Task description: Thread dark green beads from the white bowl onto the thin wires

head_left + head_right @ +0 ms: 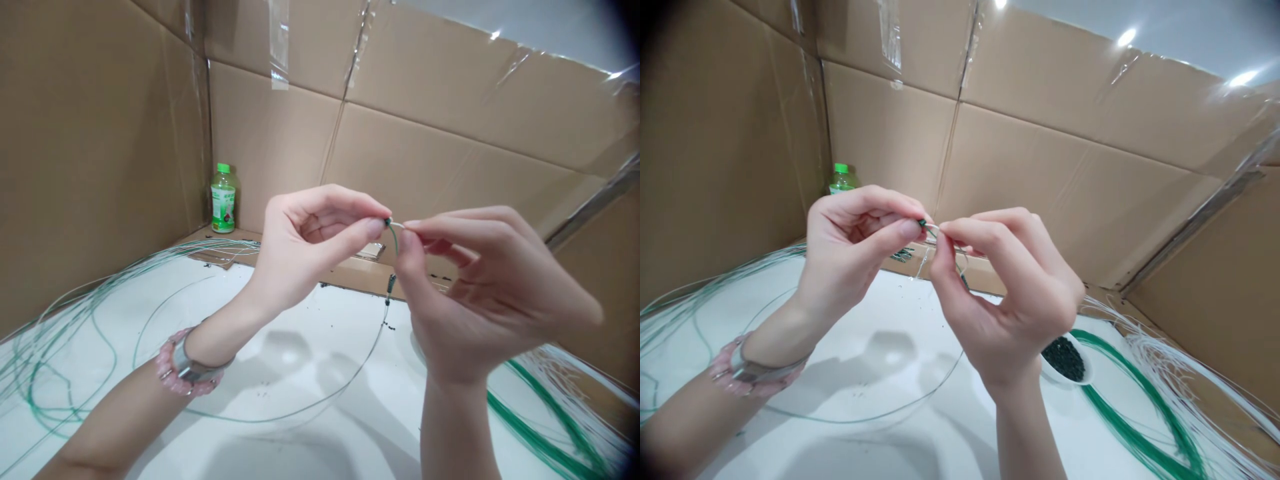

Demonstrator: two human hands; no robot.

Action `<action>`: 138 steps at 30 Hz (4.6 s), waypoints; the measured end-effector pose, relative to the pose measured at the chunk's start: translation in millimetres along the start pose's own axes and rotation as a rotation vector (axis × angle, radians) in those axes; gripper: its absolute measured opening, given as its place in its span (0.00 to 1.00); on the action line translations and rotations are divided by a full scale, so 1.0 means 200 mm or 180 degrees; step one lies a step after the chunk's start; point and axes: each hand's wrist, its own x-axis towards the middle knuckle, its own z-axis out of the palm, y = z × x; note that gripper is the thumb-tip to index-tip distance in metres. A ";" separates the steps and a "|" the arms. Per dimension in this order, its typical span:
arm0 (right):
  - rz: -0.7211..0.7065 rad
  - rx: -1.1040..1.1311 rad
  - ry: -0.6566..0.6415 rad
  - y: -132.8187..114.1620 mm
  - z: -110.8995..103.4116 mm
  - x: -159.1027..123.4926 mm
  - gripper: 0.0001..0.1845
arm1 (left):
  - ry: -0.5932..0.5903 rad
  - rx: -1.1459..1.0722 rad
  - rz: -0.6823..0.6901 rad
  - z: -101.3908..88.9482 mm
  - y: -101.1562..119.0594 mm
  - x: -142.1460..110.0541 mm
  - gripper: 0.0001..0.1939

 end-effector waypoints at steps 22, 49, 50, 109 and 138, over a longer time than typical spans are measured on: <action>-0.0045 -0.0019 -0.0048 0.00 -0.01 0.00 0.10 | 0.0001 -0.0016 -0.0022 0.01 0.01 -0.01 0.02; 0.0030 -0.0252 -0.0246 -0.02 -0.04 0.00 0.14 | -0.0063 0.0122 0.0226 0.00 0.01 0.00 0.06; 0.0022 -0.0265 -0.0297 -0.02 -0.05 0.00 0.14 | -0.0071 0.0099 0.0216 0.00 0.01 0.00 0.07; -0.0150 -0.0566 -0.0363 -0.04 -0.06 -0.01 0.16 | -0.0168 -0.0155 -0.0036 0.01 -0.01 -0.01 0.05; 0.0587 0.0310 -0.0923 0.02 -0.06 0.02 0.13 | -0.0204 0.0407 0.0217 -0.03 0.00 0.01 0.03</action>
